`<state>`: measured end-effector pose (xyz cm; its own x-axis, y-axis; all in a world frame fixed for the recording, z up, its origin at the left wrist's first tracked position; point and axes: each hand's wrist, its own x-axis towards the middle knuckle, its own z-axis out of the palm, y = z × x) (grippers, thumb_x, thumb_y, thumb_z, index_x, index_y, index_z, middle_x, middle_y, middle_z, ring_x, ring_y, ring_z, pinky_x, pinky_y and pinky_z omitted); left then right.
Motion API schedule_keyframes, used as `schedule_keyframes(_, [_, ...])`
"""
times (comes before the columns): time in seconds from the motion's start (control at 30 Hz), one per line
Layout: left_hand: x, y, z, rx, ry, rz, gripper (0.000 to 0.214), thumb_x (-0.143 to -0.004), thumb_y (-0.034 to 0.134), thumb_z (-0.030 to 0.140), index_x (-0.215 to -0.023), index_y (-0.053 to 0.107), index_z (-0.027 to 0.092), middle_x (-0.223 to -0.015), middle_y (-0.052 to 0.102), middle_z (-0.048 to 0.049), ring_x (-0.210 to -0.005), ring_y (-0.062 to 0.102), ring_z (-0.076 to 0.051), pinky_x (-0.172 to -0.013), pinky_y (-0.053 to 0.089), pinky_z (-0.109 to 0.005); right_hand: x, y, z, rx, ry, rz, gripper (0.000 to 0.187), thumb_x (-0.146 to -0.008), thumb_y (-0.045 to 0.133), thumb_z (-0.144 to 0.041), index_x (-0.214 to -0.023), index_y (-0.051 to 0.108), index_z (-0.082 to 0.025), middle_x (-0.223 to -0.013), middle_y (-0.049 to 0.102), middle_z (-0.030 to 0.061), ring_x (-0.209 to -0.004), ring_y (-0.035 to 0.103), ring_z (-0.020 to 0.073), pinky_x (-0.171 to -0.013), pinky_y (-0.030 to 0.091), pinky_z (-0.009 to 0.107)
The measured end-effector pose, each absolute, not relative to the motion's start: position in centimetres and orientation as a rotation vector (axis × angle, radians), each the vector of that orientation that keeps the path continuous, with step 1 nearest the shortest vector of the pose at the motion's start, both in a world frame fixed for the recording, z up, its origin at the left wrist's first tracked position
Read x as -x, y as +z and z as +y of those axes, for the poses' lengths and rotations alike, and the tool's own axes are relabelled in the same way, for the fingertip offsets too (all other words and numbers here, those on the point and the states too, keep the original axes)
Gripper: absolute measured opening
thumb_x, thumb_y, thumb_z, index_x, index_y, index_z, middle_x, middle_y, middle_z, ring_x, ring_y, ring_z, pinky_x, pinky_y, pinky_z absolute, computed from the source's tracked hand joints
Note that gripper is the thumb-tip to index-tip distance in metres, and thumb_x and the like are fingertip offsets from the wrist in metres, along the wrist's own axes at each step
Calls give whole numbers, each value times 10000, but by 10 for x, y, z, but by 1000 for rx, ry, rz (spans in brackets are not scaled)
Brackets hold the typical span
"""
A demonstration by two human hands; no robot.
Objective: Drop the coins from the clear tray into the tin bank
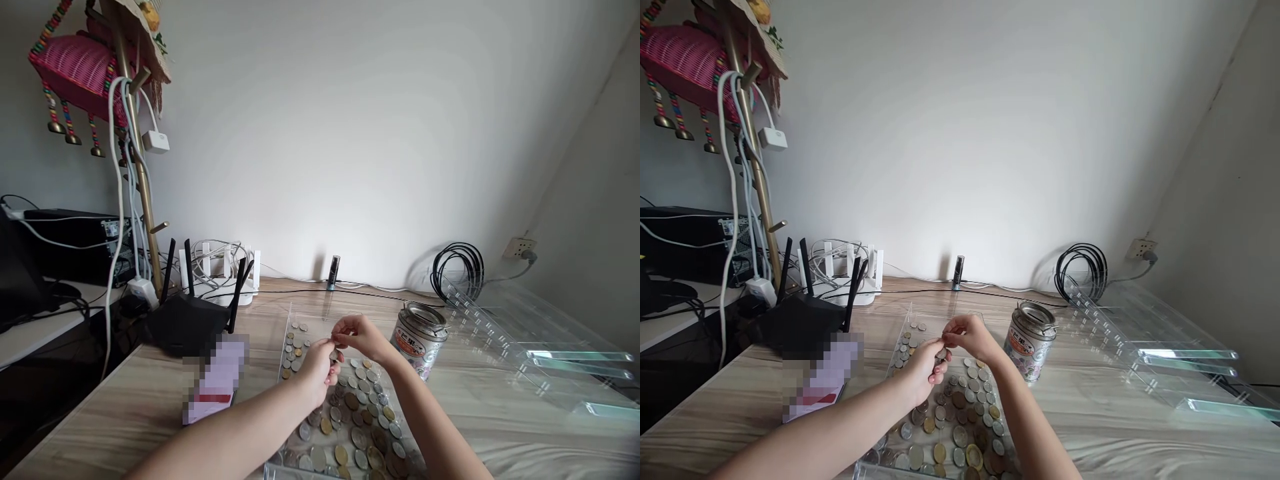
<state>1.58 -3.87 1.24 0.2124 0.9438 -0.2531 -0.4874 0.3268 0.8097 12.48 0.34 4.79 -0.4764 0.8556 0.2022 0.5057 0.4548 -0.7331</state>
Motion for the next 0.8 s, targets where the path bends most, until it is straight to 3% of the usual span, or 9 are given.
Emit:
schedule_keyframes(0.17, [-16, 16, -42, -571, 999, 925, 197, -673, 338, 46, -812, 465, 104, -566, 447, 1, -367, 298, -14, -363, 116, -152, -173, 74, -1, 1383, -236, -1810, 205, -687, 470, -321, -707, 627, -191, -760, 632, 57, -729, 536, 183, -607, 405, 282])
schedule_keyframes(0.27, [-17, 16, -42, -587, 914, 990, 212, -665, 355, 17, -837, 444, 101, -581, 494, -27, -377, 324, -24, -368, 137, -151, -209, 83, -1, 1526, -546, -1558, 252, -688, 436, -328, -704, 642, -184, -754, 628, 84, -783, 513, 224, -578, 383, 296])
schedule_keyframes(0.47, [-18, 15, -42, -722, 831, 976, 180, -689, 368, 8, -808, 455, 111, -603, 545, -44, -357, 301, -15, -369, 119, -162, -252, 77, 10, 1815, -147, -1393, 205, -549, 544, -343, -607, 663, -186, -533, 604, 53, -509, 499, 193, -481, 360, 296])
schedule_keyframes(0.67, [-15, 15, -42, -788, 930, 900, 100, -740, 429, 132, -689, 507, 98, -583, 537, -39, -361, 295, -8, -361, 112, -170, -220, 75, 6, 1448, -463, -1267, 296, -677, 434, -313, -779, 650, -138, -754, 632, 96, -660, 536, 197, -636, 412, 321])
schedule_keyframes(0.73, [-15, 14, -42, -786, 990, 867, 130, -746, 447, 191, -700, 525, 97, -564, 520, -24, -355, 285, -7, -359, 108, -172, -195, 75, 3, 1332, -309, -1364, 303, -706, 420, -311, -832, 632, -134, -795, 627, 96, -642, 536, 170, -636, 426, 300])
schedule_keyframes(0.8, [-14, 14, -41, -755, 1052, 847, 167, -739, 470, 265, -726, 531, 111, -543, 496, -1, -346, 266, -6, -357, 100, -173, -170, 72, 0, 1277, 60, -1660, 292, -698, 459, -351, -819, 630, -147, -765, 628, 83, -613, 533, 154, -597, 436, 279])
